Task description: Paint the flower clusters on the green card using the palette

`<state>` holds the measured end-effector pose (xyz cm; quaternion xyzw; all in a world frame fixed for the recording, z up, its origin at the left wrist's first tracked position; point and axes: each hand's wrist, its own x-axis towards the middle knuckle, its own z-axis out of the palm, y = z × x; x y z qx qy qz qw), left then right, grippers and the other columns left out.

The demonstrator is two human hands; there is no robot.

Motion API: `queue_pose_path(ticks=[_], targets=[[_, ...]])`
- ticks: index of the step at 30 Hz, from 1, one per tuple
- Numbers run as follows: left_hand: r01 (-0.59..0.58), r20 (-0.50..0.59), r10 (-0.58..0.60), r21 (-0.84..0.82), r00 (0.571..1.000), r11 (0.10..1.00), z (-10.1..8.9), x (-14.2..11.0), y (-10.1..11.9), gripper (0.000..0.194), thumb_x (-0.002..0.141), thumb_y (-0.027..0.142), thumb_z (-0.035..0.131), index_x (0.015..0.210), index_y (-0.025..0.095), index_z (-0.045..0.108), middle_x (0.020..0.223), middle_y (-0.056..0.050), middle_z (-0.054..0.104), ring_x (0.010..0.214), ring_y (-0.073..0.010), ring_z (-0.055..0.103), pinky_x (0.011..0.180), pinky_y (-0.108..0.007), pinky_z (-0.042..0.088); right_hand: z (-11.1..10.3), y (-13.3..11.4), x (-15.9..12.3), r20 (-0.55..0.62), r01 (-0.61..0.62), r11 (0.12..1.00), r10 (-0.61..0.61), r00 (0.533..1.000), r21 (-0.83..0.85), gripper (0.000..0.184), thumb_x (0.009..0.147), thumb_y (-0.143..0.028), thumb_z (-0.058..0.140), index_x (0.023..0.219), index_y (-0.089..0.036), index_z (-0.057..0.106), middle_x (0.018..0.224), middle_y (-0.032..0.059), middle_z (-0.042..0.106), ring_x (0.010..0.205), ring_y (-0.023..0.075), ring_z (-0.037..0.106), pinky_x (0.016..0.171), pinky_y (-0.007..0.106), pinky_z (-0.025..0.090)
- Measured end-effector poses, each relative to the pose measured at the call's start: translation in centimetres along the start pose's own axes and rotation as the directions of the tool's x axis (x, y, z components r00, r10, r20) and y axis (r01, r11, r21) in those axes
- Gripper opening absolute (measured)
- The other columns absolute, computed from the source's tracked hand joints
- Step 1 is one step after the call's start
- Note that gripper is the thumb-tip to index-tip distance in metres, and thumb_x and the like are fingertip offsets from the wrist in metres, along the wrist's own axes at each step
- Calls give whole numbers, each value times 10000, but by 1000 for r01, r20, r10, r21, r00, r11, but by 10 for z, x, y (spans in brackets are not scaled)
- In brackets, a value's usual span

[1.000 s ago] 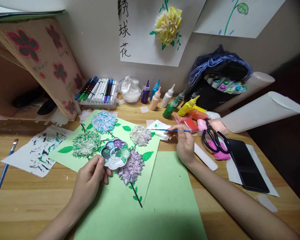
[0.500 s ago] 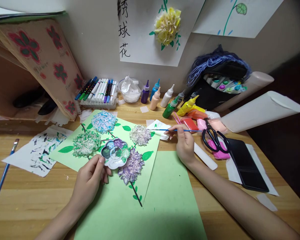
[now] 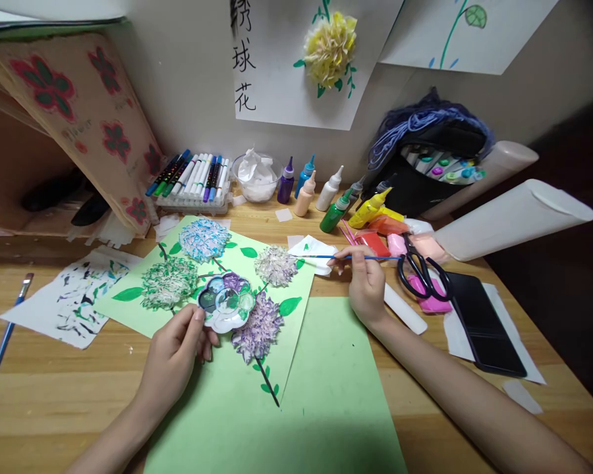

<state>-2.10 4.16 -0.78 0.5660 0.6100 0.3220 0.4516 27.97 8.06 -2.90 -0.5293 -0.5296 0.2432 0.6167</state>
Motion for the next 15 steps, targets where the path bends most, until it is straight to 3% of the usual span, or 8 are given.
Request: queue_pose_path(ticks=[11,15], targets=[[-1,3,1,6,1000,1000,1,0,3,376,931,415,411,612,218,441,517,40,555,467,-120,543,514,-238,440,-3,2,-2,-98,33,999,-35,995,-21,325,956,-436,407,820,-207,595,694,3,643,630,134,616,564,269,448],[3,7,-3,3,1000,1000,1,-1,4,369,931,406,413,614,218,436,521,41,558,465,-118,545,515,-239,437,-1,-1,-2,-53,57,998,-57,997,12,280,953,-417,426,846,-214,586,693,1,654,650,142,643,583,275,477]])
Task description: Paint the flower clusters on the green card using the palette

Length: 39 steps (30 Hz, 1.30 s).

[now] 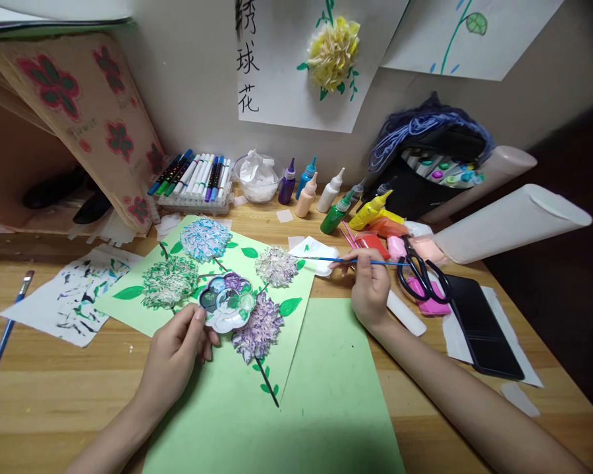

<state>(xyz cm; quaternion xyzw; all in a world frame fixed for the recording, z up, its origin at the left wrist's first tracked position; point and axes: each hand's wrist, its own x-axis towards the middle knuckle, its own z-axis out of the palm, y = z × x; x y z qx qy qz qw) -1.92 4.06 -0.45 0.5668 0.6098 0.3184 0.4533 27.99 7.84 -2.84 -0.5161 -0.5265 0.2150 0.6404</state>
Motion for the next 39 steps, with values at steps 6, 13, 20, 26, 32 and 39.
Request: queue_pose_path(ticks=[6,13,20,26,32,39], targets=[[-2,3,2,-11,1000,1000,0,0,0,352,930,407,417,636,217,449,528,44,561,455,-115,544,503,-236,433,1,2,2,20,-50,998,50,999,-27,265,936,-438,458,850,-218,577,692,5,666,688,166,673,655,311,520],[3,6,-3,-21,1000,1000,0,1,-1,348,929,412,421,641,220,446,503,57,515,472,-121,559,509,-235,435,4,4,4,16,-92,996,92,996,1,259,930,-439,471,856,-217,580,712,1,668,672,149,675,587,267,502],[5,4,-5,-18,1000,1000,0,0,1,322,923,392,421,658,215,460,537,44,567,450,-116,543,496,-238,431,6,1,6,10,-116,993,117,993,-23,269,939,-436,451,852,-213,575,672,1,679,613,144,661,541,258,487],[-1,2,1,-20,1000,1000,1,1,1,341,925,390,423,631,218,443,516,47,542,460,-118,553,501,-236,435,5,3,6,-5,-132,991,132,991,-26,271,935,-444,453,848,-214,569,677,2,682,608,143,665,523,252,470],[-7,-1,7,-23,1000,1000,1,1,-1,349,924,397,425,626,216,443,523,41,555,443,-114,541,491,-240,430,2,3,5,-17,-113,993,113,993,-18,286,930,-457,457,838,-208,564,658,-5,660,588,134,640,535,250,450],[0,-1,0,-32,1000,999,1,1,-1,339,920,388,433,627,218,437,523,43,550,443,-114,541,487,-238,431,0,2,4,-87,-58,996,53,995,-62,311,938,-450,447,808,-201,579,632,-14,632,575,118,592,547,251,410]])
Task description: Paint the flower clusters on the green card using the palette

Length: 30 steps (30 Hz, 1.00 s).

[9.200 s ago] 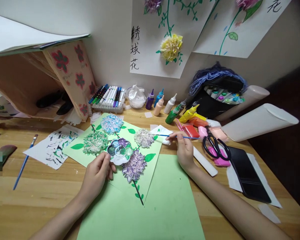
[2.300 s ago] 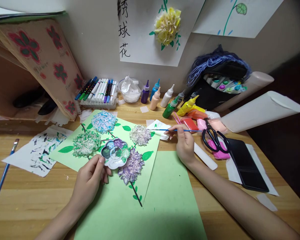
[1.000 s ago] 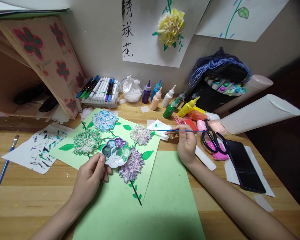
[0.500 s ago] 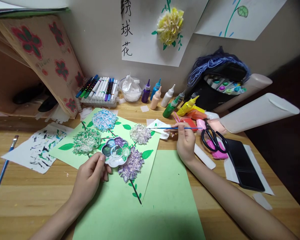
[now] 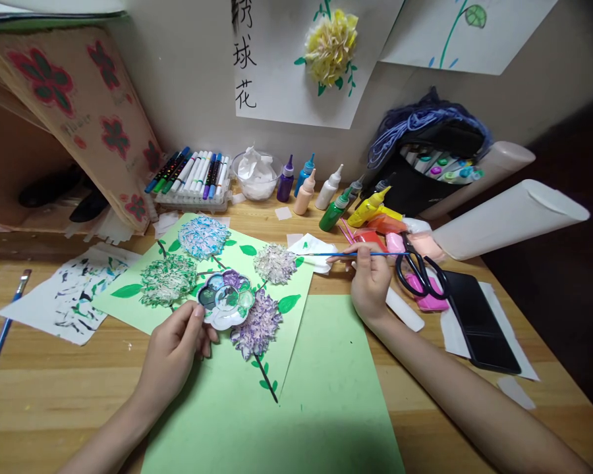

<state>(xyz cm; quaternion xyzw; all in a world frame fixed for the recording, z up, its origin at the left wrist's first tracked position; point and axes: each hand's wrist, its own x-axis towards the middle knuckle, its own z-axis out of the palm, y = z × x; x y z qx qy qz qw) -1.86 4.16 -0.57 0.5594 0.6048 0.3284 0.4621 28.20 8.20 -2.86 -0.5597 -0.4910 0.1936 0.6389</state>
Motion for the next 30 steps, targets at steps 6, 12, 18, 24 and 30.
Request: queue_pose_path(ticks=[6,12,18,24,30], targets=[[-2,-6,2,14,1000,1000,0,1,1,353,921,387,427,610,219,433,497,42,524,458,-122,551,492,-236,435,1,1,1,67,-41,999,40,997,20,301,945,-439,437,817,-203,574,625,-17,632,582,121,613,531,247,417],[-8,-7,8,16,1000,1000,0,2,-1,347,922,395,429,623,220,439,496,54,515,455,-118,553,493,-232,434,1,5,1,76,-31,999,31,997,-7,291,944,-430,446,821,-206,586,664,-5,661,593,119,615,522,244,421],[-8,-8,8,14,1000,1000,0,0,1,360,924,409,431,619,217,440,500,51,519,459,-116,549,497,-231,435,2,2,2,86,-63,998,62,994,3,287,939,-450,444,839,-215,575,638,-9,669,598,139,648,540,261,457],[-8,1,8,19,1000,1000,-1,1,0,355,930,418,429,638,217,448,532,46,558,456,-108,540,491,-225,435,3,2,3,78,-57,998,56,995,14,285,943,-442,440,845,-213,577,663,-6,671,608,132,660,513,245,431],[-17,-2,17,27,1000,999,0,1,0,356,931,403,427,627,217,442,524,47,555,458,-108,546,492,-223,439,3,5,4,71,-74,996,71,995,43,294,940,-458,437,833,-216,563,678,-5,673,635,134,666,520,243,427]])
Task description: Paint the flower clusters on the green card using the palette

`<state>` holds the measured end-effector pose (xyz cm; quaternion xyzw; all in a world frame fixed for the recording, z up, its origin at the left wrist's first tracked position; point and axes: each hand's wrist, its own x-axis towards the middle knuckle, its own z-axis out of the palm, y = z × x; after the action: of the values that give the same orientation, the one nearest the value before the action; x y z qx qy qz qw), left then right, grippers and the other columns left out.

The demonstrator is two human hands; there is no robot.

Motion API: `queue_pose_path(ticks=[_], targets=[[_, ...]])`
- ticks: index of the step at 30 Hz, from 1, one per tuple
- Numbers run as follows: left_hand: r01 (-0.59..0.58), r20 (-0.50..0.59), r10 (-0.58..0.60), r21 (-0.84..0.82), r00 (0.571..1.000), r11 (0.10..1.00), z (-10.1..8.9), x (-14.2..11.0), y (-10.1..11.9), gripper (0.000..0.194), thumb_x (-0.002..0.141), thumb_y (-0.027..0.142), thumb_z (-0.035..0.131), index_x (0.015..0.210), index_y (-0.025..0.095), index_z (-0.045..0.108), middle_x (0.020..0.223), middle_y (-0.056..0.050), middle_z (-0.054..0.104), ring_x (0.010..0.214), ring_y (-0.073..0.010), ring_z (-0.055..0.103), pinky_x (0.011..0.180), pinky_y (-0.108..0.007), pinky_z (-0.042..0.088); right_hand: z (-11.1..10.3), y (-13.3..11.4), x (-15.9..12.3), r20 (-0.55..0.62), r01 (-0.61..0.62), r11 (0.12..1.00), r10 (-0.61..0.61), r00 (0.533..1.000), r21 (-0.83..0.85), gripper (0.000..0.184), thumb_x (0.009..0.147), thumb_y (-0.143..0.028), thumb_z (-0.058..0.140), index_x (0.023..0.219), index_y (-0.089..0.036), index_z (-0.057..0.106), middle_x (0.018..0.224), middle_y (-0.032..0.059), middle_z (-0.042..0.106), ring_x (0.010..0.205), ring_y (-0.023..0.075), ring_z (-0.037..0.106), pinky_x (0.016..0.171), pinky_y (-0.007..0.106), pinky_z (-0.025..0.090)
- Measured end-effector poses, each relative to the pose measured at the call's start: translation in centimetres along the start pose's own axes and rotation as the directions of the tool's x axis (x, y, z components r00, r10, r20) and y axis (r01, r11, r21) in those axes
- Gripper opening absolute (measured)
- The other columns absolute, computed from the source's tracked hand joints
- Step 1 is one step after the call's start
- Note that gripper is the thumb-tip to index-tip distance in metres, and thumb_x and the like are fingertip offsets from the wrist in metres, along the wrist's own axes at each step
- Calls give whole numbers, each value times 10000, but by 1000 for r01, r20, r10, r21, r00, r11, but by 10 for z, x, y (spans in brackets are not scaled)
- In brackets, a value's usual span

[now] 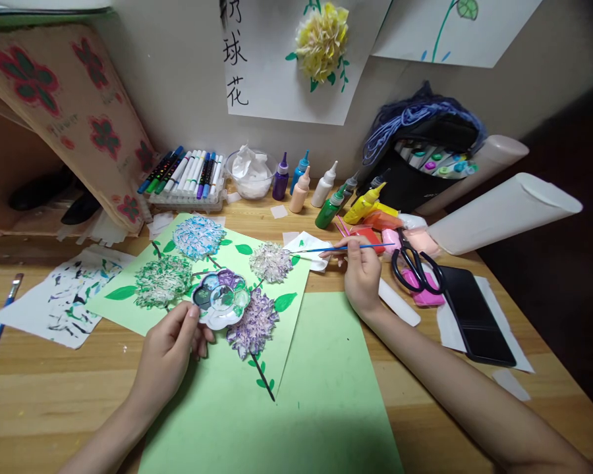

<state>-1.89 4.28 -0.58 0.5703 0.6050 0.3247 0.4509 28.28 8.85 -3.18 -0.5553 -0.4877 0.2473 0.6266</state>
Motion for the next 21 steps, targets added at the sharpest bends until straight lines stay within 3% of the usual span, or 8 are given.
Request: queue_pose_path(ticks=[15,21], targets=[[-1,0,1,-16,1000,1000,0,1,-3,347,934,401,432,640,218,450,521,55,534,468,-105,552,496,-216,441,0,-7,-2,-89,111,994,-112,990,-7,330,950,-449,420,787,-203,568,618,-18,615,586,120,624,529,241,421],[-5,1,5,-11,1000,1000,0,0,-2,359,934,401,428,626,216,445,528,50,555,453,-101,541,489,-216,440,1,-4,-1,-23,39,999,-39,999,14,312,948,-452,422,817,-207,564,632,-15,640,613,126,635,548,246,423]])
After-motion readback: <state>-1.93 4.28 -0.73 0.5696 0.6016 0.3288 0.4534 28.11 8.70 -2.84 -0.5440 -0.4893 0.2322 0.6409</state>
